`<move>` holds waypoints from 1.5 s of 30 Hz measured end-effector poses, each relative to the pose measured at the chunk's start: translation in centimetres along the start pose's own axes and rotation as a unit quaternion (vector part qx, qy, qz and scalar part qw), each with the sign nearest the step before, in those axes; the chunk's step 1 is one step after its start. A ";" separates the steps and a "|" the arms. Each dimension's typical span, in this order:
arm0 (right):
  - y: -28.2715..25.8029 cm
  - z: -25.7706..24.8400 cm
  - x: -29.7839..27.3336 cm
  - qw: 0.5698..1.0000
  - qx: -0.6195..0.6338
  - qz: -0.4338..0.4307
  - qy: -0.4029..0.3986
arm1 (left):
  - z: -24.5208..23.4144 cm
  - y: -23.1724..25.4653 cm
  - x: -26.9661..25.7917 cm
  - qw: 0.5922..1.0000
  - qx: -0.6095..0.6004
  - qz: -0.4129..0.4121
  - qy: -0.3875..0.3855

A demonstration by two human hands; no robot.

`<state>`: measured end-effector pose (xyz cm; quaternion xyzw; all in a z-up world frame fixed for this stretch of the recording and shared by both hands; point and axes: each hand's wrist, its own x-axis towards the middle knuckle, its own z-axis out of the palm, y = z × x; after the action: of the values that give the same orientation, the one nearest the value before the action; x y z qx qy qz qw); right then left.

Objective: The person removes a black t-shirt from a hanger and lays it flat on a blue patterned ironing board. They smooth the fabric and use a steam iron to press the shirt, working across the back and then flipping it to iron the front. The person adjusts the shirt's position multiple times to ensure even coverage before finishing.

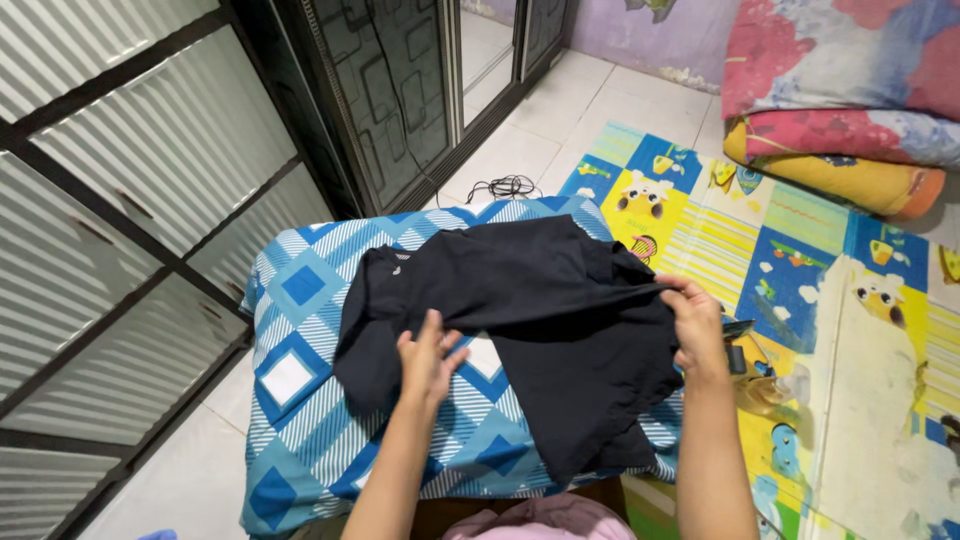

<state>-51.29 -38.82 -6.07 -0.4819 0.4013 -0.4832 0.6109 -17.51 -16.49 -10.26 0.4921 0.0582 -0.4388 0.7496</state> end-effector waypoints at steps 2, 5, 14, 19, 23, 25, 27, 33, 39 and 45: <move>0.5 0.2 0.0 0.999 -0.026 0.016 -0.018 | 1.3 1.2 1.0 0.996 -0.045 -0.001 0.081; 0.8 0.9 -0.4 0.996 -0.044 0.045 -0.058 | 3.1 1.6 2.3 0.984 -0.027 0.122 0.123; -1.1 0.0 -2.1 0.974 0.093 0.115 -0.172 | 23.2 6.6 2.0 0.893 0.088 0.213 -0.386; -2.3 0.2 -3.4 0.970 0.164 0.119 -0.135 | 27.0 3.8 -5.1 0.675 0.508 0.267 -0.465; -4.9 2.3 -2.0 0.981 0.142 0.095 -0.090 | 20.5 2.1 -12.2 0.719 0.411 0.478 -0.293; -6.7 4.9 -1.0 0.979 0.150 0.058 -0.122 | 17.6 0.5 -14.4 0.708 0.390 0.541 -0.231; -8.7 8.0 -0.2 0.978 0.154 0.022 -0.140 | 15.6 -1.4 -15.3 0.703 0.394 0.561 -0.188; -15.9 13.6 6.0 0.951 0.201 -0.138 -0.188 | 14.6 -5.0 -10.5 0.729 0.505 0.450 -0.100; -25.8 13.4 6.2 0.926 0.206 -0.272 -0.159 | 15.8 -4.4 -3.9 0.732 0.562 0.361 -0.135; -32.0 11.8 5.9 0.915 0.241 -0.286 -0.150 | 19.3 0.0 1.3 0.912 0.323 -0.084 -0.239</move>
<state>-45.32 -44.41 27.58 -0.4809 0.0218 -0.6414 0.5974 -23.39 -32.48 -1.06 0.5814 -0.2262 -0.5996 0.5013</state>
